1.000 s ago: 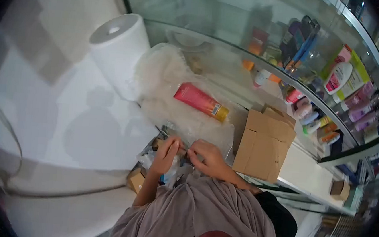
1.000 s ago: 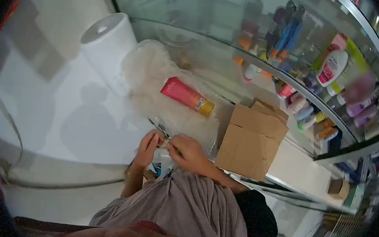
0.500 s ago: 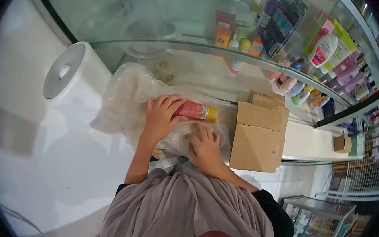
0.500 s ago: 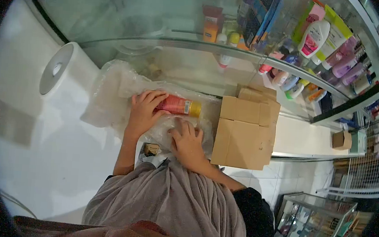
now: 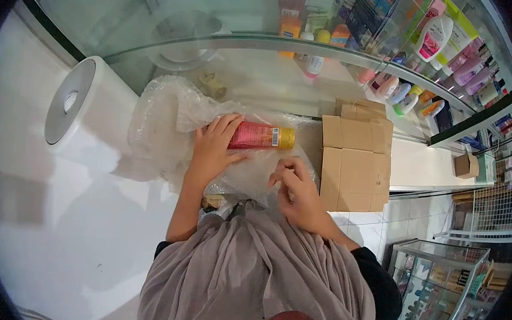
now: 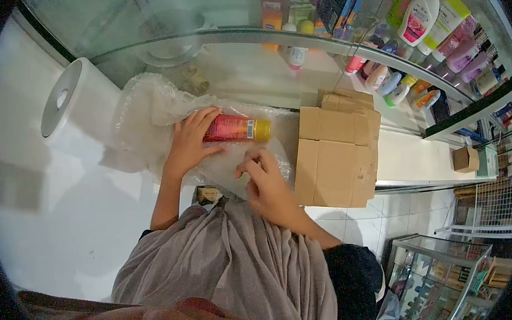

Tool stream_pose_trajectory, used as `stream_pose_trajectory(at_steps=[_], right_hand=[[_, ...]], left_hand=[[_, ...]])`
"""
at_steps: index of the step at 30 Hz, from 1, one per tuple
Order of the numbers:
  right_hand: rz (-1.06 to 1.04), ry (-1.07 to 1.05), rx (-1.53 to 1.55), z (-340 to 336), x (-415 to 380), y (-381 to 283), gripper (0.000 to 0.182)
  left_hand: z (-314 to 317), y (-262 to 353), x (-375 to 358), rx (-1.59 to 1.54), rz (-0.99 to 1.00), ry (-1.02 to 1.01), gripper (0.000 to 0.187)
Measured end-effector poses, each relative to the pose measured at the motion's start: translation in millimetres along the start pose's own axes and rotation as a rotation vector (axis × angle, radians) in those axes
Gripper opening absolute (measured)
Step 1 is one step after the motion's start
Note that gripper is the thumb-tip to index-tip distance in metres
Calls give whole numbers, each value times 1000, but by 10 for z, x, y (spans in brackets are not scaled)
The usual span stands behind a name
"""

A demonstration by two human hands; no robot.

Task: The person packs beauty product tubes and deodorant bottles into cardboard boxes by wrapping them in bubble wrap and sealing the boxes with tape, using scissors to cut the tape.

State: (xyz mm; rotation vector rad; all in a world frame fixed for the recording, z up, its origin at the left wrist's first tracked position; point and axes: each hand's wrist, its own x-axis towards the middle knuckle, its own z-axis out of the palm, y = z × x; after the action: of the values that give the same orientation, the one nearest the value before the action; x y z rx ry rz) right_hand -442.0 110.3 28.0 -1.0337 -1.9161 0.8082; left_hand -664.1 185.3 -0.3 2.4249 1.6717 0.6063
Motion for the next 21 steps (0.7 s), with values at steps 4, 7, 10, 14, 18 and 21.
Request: stream_pose_trajectory(at_steps=[4, 7, 10, 14, 18, 21], right_hand=[[11, -51, -250, -315, 18, -245, 40], [26, -51, -477, -492, -28, -183, 39], [247, -135, -591, -645, 57, -149, 17], [150, 120, -585, -747, 165, -68, 12], [229, 372, -416, -739, 246, -84, 10], [305, 482, -276, -723, 278, 6, 10]], left_hand=[[-14, -17, 55, -62, -32, 17, 72], [-19, -22, 67, -115, -24, 72, 66], [-9, -52, 81, -267, -57, 115, 64], [6, -139, 93, -494, -52, 255, 63], [61, -236, 99, -694, -46, 359, 61], [-1, -204, 72, -905, -112, 370, 65]])
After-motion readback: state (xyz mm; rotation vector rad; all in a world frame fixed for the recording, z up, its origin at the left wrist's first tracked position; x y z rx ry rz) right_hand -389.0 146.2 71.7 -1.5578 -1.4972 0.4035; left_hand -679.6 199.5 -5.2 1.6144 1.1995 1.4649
